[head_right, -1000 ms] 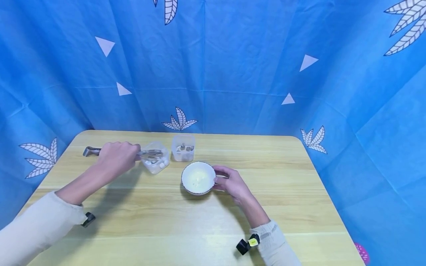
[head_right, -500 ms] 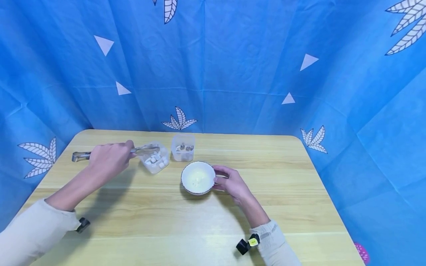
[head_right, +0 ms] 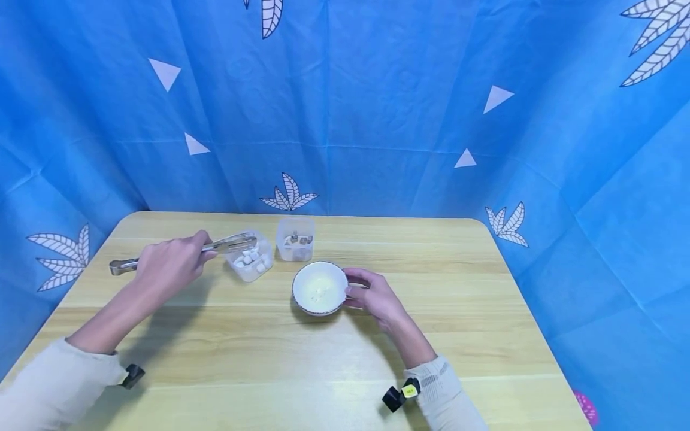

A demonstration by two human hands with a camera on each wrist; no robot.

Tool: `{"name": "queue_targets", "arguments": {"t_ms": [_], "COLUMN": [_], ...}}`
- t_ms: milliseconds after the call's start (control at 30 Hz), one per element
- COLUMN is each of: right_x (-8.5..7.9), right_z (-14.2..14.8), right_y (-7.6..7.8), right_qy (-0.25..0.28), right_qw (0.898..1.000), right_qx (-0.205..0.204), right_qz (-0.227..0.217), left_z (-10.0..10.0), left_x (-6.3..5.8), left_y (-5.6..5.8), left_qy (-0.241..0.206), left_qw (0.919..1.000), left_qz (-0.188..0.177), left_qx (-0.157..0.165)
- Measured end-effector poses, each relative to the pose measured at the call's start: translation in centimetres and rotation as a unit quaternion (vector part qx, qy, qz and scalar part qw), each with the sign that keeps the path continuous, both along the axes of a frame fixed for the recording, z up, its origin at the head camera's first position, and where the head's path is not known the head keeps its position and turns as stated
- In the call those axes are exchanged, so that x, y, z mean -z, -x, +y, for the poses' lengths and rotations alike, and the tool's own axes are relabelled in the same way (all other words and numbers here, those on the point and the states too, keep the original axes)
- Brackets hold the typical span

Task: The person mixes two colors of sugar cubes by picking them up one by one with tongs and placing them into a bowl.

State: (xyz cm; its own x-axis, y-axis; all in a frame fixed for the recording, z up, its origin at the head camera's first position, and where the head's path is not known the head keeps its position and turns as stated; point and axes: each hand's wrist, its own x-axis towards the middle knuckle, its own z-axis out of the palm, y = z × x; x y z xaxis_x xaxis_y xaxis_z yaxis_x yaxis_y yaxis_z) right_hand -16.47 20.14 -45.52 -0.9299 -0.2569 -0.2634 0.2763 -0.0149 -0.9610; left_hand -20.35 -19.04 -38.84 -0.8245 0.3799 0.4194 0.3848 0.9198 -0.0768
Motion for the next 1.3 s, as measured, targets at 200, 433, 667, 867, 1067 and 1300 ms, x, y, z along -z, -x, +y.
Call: {"name": "queue_targets", "arguments": {"t_ms": [200,433,667,867,1067,1300], "right_x": [0.0,-0.1,0.0,0.0,0.0,0.1], "right_z": [0.0,-0.1,0.0,-0.1,-0.1,-0.1], "right_y": [0.0,0.1,0.1,0.0,-0.1,0.0], "right_qy": [0.003,0.000,-0.005,-0.005,-0.006,-0.005], "right_qw": [1.000,1.000,1.000,1.000,1.000,1.000], "right_qx": [0.002,0.005,0.004,0.004,0.005,0.005], "right_qz": [-0.001,-0.002,-0.001,0.000,0.001,0.001], "left_z": [-0.1,0.1,1.0,2.3,3.4,4.4], "left_x": [0.6,1.2,1.8,1.9,2.1,2.6], "left_y": [0.0,-0.5,-1.3,-1.9,-2.2,-2.5], "left_qy": [-0.012,-0.041,-0.057,-0.064,-0.061,-0.065], "left_qw": [0.9999,0.9991,0.9980,0.9969,0.9964,0.9944], "left_qz": [0.000,0.005,0.008,0.016,0.006,0.007], "left_qx": [0.004,0.012,0.027,0.044,0.059,0.083]}}
